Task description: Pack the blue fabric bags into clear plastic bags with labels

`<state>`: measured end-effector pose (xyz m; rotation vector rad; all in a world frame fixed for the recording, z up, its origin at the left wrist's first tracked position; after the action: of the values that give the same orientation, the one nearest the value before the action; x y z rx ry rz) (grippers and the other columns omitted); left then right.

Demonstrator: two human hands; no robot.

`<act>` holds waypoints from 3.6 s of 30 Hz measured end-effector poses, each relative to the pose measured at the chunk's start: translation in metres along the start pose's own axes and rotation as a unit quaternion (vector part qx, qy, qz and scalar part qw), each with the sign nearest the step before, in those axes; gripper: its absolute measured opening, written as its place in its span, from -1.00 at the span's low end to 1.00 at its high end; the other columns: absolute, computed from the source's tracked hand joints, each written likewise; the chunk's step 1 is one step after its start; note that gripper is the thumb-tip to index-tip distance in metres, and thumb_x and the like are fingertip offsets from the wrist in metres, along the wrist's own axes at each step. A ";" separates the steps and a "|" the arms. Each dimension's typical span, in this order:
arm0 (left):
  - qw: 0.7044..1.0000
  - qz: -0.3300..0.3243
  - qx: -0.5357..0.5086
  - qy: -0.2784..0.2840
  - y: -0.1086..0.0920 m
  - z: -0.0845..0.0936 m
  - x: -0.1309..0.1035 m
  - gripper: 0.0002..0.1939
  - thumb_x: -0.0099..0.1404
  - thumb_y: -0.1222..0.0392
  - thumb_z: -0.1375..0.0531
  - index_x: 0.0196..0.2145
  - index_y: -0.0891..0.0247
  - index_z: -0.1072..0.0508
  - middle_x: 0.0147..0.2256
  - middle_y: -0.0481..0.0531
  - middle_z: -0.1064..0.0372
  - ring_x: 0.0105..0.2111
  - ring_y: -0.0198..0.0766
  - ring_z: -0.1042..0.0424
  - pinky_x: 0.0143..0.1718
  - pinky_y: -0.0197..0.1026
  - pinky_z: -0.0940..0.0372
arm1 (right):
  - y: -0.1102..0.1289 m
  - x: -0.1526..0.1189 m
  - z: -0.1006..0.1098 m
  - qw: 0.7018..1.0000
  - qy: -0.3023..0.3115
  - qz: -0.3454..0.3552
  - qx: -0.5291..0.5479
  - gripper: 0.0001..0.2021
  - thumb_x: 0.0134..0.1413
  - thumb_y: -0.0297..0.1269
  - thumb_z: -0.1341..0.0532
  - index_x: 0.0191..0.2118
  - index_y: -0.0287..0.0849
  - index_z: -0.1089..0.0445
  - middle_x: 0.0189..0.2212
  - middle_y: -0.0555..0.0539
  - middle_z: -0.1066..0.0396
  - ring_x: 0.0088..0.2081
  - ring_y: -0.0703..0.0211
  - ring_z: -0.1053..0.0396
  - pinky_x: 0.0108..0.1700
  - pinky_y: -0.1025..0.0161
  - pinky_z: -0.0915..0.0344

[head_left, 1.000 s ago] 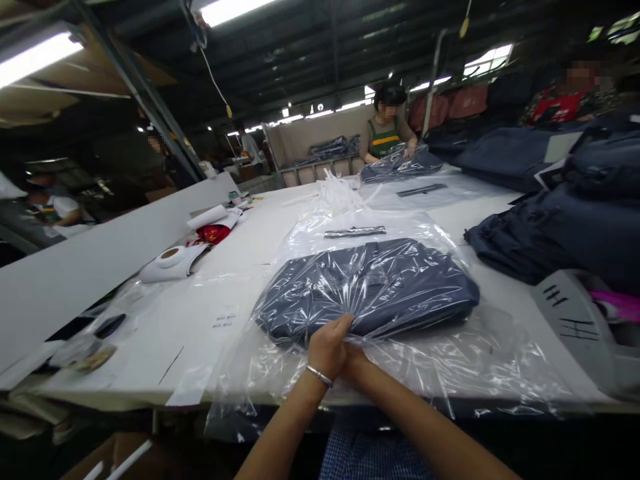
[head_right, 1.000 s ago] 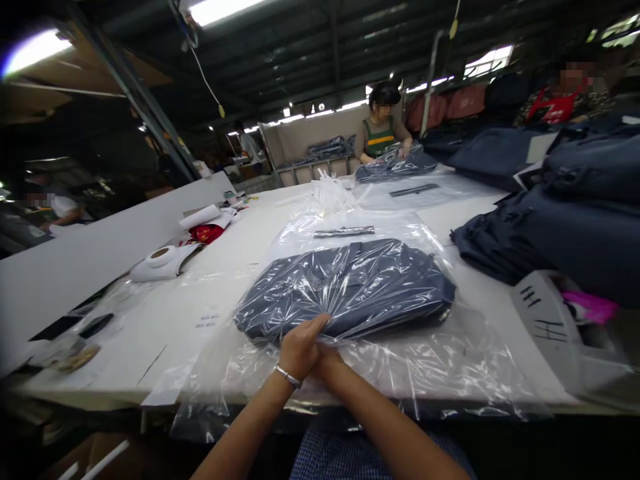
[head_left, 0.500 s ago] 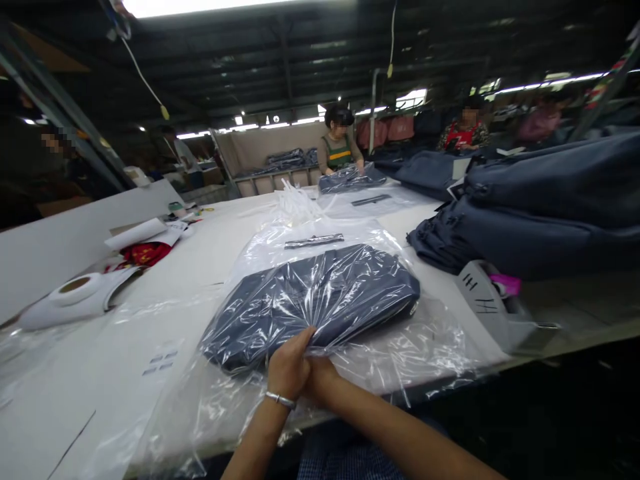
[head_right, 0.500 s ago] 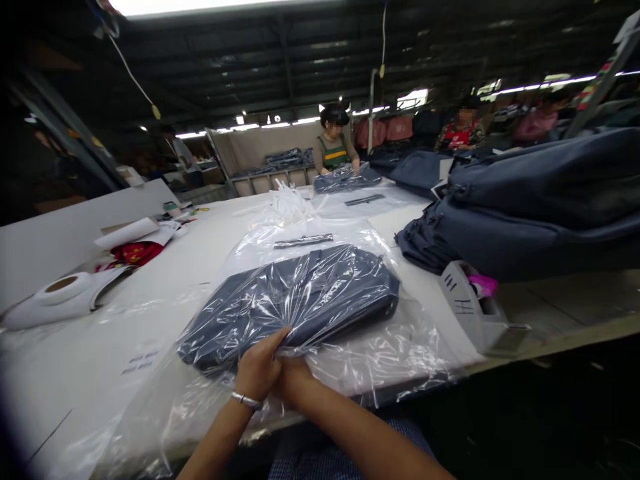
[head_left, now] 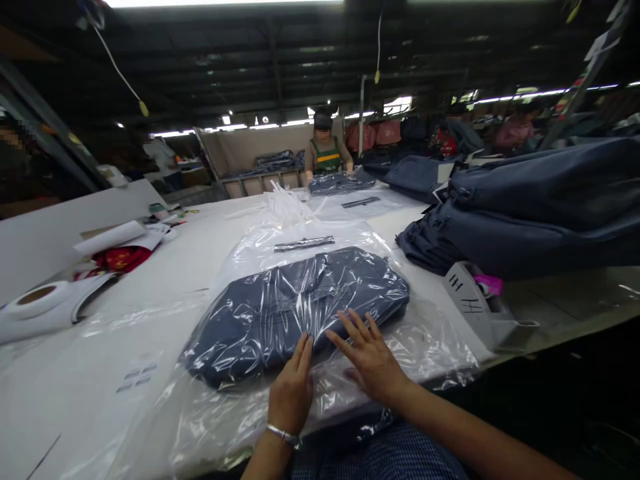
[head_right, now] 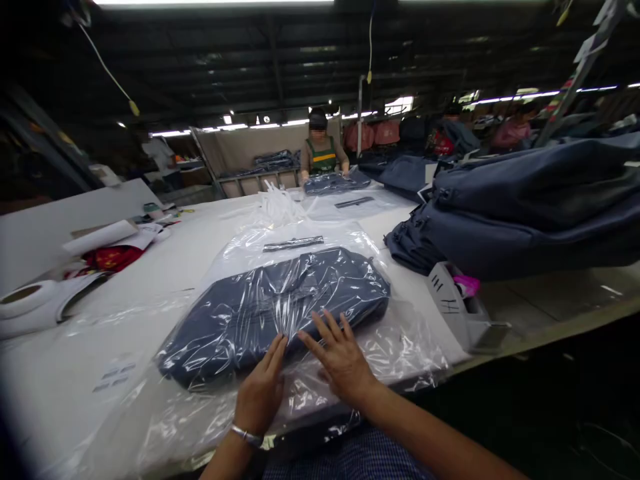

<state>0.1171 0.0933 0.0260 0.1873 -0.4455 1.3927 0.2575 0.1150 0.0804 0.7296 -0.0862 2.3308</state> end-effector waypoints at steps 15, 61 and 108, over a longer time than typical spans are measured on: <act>0.995 -0.028 0.087 0.042 -0.018 -0.010 -0.025 -0.06 0.07 0.66 0.04 0.36 0.24 0.19 0.35 0.23 0.17 -0.19 -0.27 -0.49 -0.31 -0.29 -0.46 | -0.034 -0.075 0.009 0.963 0.230 -0.024 0.137 -0.59 0.14 -0.40 -0.22 0.11 0.03 -0.41 -0.15 -0.04 -0.57 -0.17 0.07 -0.55 -0.10 0.22 -0.47; 0.997 -0.051 0.051 0.040 0.123 0.072 -0.036 -0.40 0.39 -0.01 -0.05 0.31 -0.24 0.07 0.34 -0.19 0.09 0.33 -0.07 0.03 0.33 0.21 0.15 | -0.139 -0.089 0.035 0.997 0.045 -0.024 -0.050 -0.43 0.28 -0.39 -0.09 0.36 -0.07 0.01 0.34 -0.19 -0.02 0.36 -0.05 0.07 0.33 -0.22 0.05; 0.975 -0.119 0.180 0.046 0.126 0.056 -0.063 -0.34 0.37 0.45 0.07 0.35 0.08 0.09 0.34 0.15 0.05 0.34 -0.05 0.06 0.33 0.23 0.15 | -0.113 -0.055 -0.012 0.994 0.071 0.056 -0.068 -0.38 0.24 -0.59 0.04 0.36 -0.05 0.01 0.32 -0.09 -0.08 0.35 -0.01 0.04 0.32 -0.14 0.01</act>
<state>-0.0233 0.0374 0.0342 0.4551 -0.0841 1.2299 0.3570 0.1715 0.0262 0.5010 -0.2235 2.4479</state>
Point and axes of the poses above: each hand's wrist, its own x-axis towards the middle knuckle, its own z-axis out of the back of the hand, y = z × x, the point moved 10 cm from there along x, towards the middle knuckle
